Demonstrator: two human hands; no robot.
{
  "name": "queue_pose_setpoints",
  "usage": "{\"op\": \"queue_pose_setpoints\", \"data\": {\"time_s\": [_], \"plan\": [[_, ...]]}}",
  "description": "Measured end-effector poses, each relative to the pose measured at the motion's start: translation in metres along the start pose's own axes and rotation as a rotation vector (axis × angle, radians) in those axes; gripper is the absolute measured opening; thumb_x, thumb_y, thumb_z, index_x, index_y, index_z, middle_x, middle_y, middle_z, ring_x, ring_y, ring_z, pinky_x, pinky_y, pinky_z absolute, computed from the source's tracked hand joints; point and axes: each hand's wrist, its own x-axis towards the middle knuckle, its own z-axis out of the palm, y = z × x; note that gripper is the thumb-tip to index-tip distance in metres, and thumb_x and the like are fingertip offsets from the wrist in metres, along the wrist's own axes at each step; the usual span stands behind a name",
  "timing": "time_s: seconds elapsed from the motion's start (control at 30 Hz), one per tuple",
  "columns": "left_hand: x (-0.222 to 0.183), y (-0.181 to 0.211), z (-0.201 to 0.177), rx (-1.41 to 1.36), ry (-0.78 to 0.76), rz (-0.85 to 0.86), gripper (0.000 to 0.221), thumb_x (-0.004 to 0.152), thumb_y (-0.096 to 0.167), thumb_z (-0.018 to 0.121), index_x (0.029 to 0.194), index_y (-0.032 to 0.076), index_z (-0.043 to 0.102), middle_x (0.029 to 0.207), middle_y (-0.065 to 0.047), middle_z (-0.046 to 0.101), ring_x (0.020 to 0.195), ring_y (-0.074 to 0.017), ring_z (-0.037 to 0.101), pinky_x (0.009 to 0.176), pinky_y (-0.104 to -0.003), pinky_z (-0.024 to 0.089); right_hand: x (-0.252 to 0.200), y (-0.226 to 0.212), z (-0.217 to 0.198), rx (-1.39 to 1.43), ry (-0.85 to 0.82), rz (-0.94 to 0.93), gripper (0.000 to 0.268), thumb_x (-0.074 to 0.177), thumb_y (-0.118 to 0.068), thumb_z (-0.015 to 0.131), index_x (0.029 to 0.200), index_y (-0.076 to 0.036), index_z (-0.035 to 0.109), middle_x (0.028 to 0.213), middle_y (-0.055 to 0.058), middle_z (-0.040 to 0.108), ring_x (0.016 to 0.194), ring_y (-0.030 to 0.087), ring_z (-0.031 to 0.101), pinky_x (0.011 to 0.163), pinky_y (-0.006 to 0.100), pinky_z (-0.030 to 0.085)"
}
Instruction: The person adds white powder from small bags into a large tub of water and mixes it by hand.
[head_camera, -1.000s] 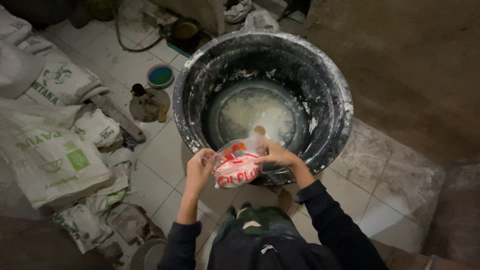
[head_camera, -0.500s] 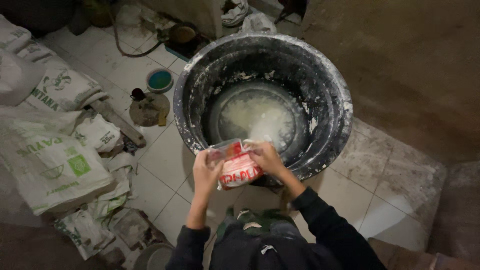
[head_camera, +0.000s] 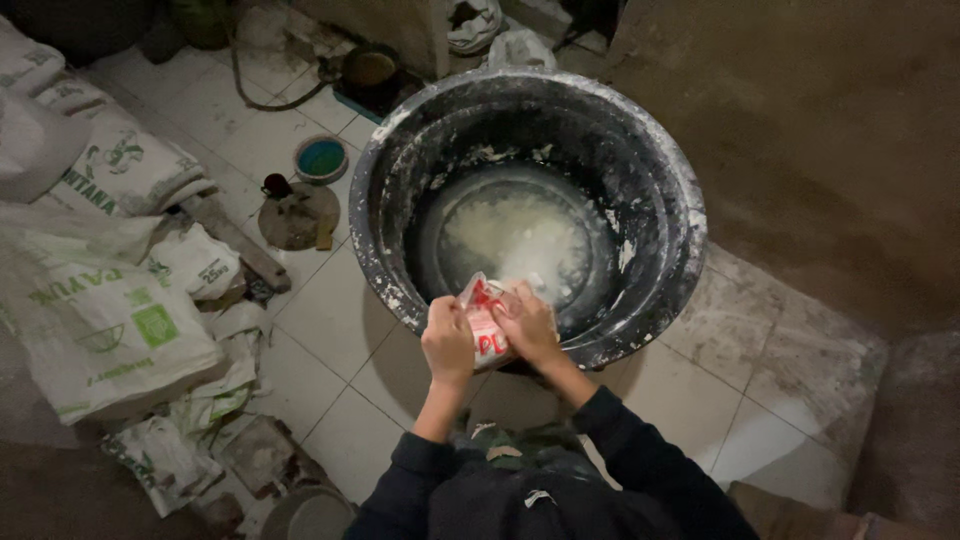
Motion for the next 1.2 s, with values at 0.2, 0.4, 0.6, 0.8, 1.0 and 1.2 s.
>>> {"op": "queue_pose_setpoints", "data": {"time_s": [0.2,0.4,0.6,0.8,1.0,1.2], "plan": [[-0.010,0.009,-0.003,0.172,-0.151,0.282,0.020,0.083,0.014,0.072,0.103,0.011,0.067,0.100,-0.012,0.065,0.105,-0.0328,0.060,0.095,-0.048,0.045,-0.010,0.013,0.022,0.010,0.090,0.072,0.024,0.093,-0.031,0.076,0.093,-0.012,0.063,0.077,0.015,0.069,0.068,0.037,0.069,0.061,0.047,0.051],[0.000,0.020,-0.024,0.224,-0.308,0.284,0.048,0.085,0.023,0.070,0.131,0.014,0.065,0.138,-0.020,0.055,0.127,-0.0384,0.051,0.106,-0.054,0.041,-0.014,0.044,0.022,0.086,0.058,-0.143,0.033,0.077,-0.025,0.081,0.095,-0.008,0.061,0.070,0.012,0.061,0.061,0.034,0.063,0.057,0.044,0.049],[0.003,0.009,-0.028,0.356,-0.631,0.216,0.069,0.084,0.041,0.069,0.143,0.009,0.050,0.144,-0.020,0.049,0.128,-0.0417,0.046,0.102,-0.071,0.030,-0.011,0.052,0.006,0.001,-0.068,-0.386,0.042,0.074,-0.014,0.073,0.114,-0.006,0.063,0.098,0.019,0.066,0.094,0.044,0.063,0.088,0.050,0.050],[0.009,-0.014,-0.021,0.198,-0.575,0.148,0.056,0.086,0.023,0.070,0.140,0.014,0.058,0.126,-0.012,0.064,0.118,-0.0366,0.057,0.100,-0.057,0.042,0.001,0.058,-0.028,0.219,-0.447,-0.345,0.051,0.079,-0.010,0.068,0.130,-0.005,0.064,0.098,0.017,0.062,0.095,0.037,0.061,0.107,0.045,0.040],[0.017,-0.023,-0.016,-0.241,-0.480,0.003,0.034,0.083,0.000,0.068,0.116,0.005,0.068,0.095,-0.014,0.069,0.086,-0.0302,0.068,0.078,-0.039,0.055,0.008,0.079,-0.020,0.655,-0.704,0.221,0.037,0.106,-0.035,0.060,0.121,-0.002,0.059,0.103,0.001,0.057,0.094,0.014,0.054,0.085,0.029,0.047],[0.008,-0.025,-0.020,-0.368,-0.344,0.065,0.018,0.085,-0.009,0.060,0.098,0.002,0.068,0.087,-0.011,0.062,0.079,-0.0245,0.065,0.072,-0.034,0.053,0.039,0.059,-0.018,0.136,-0.721,-0.194,0.058,0.082,-0.039,0.083,0.121,-0.004,0.059,0.093,0.008,0.054,0.083,0.020,0.051,0.073,0.033,0.043]]}}
